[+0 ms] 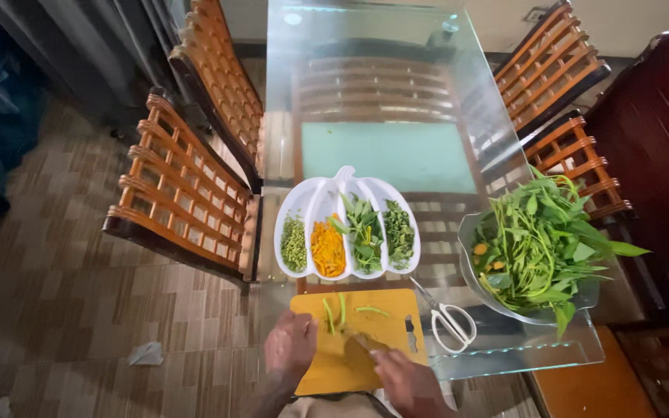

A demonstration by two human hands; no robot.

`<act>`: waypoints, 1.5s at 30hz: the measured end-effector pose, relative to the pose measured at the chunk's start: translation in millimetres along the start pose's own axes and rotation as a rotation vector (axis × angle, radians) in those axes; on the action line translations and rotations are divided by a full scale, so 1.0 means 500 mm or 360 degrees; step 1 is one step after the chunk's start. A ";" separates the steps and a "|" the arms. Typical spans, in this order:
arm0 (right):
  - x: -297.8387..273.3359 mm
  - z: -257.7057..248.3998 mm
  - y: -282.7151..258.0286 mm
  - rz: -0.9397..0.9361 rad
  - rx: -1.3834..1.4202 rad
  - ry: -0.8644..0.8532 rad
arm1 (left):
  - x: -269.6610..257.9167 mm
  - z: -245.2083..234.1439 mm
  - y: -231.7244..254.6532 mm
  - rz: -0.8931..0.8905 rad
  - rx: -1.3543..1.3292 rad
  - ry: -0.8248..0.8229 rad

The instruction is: The person uses scissors to cut green leafy stems into small pieces on a yellow cutting board, then transfers the cut pieces into a compartmentalized white tray. The person also uses a knife to chop the stems further. The tray already contains shredded orange and green items.

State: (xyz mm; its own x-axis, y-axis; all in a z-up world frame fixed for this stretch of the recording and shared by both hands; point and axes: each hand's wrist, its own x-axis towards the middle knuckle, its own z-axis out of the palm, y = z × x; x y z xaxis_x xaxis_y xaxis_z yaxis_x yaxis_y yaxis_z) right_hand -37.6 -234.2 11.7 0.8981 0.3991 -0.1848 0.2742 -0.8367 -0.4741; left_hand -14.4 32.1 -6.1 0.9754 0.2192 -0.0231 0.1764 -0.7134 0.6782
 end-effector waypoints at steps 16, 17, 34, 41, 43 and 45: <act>0.011 -0.014 -0.006 0.0398 0.0101 -0.0023 | 0.022 0.057 0.064 0.0436 0.0444 -0.0303; 0.012 -0.017 -0.010 0.0337 0.0085 -0.0013 | 0.016 0.049 0.053 0.0396 0.0479 -0.0334; -0.019 -0.073 0.024 0.0706 0.0196 -0.0032 | 0.040 0.187 0.090 -0.0017 -0.0059 -0.0369; -0.020 -0.066 -0.016 0.0631 0.0276 -0.0025 | 0.033 0.189 0.056 -0.0120 -0.0215 -0.0253; -0.014 -0.066 -0.022 0.0588 0.0269 -0.0093 | 0.039 0.188 0.059 -0.0074 -0.0267 -0.0317; -0.006 -0.068 -0.027 0.0521 0.0338 -0.0033 | 0.036 0.193 0.066 -0.0071 -0.0366 -0.0361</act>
State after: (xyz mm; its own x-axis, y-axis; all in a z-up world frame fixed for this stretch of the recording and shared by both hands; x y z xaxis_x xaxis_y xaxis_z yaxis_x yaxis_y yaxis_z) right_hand -32.5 -237.0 47.9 0.9186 0.1332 -0.3721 -0.1050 -0.8254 -0.5546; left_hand 21.9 -51.4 -55.0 0.9766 0.0747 -0.2019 0.2103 -0.5318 0.8203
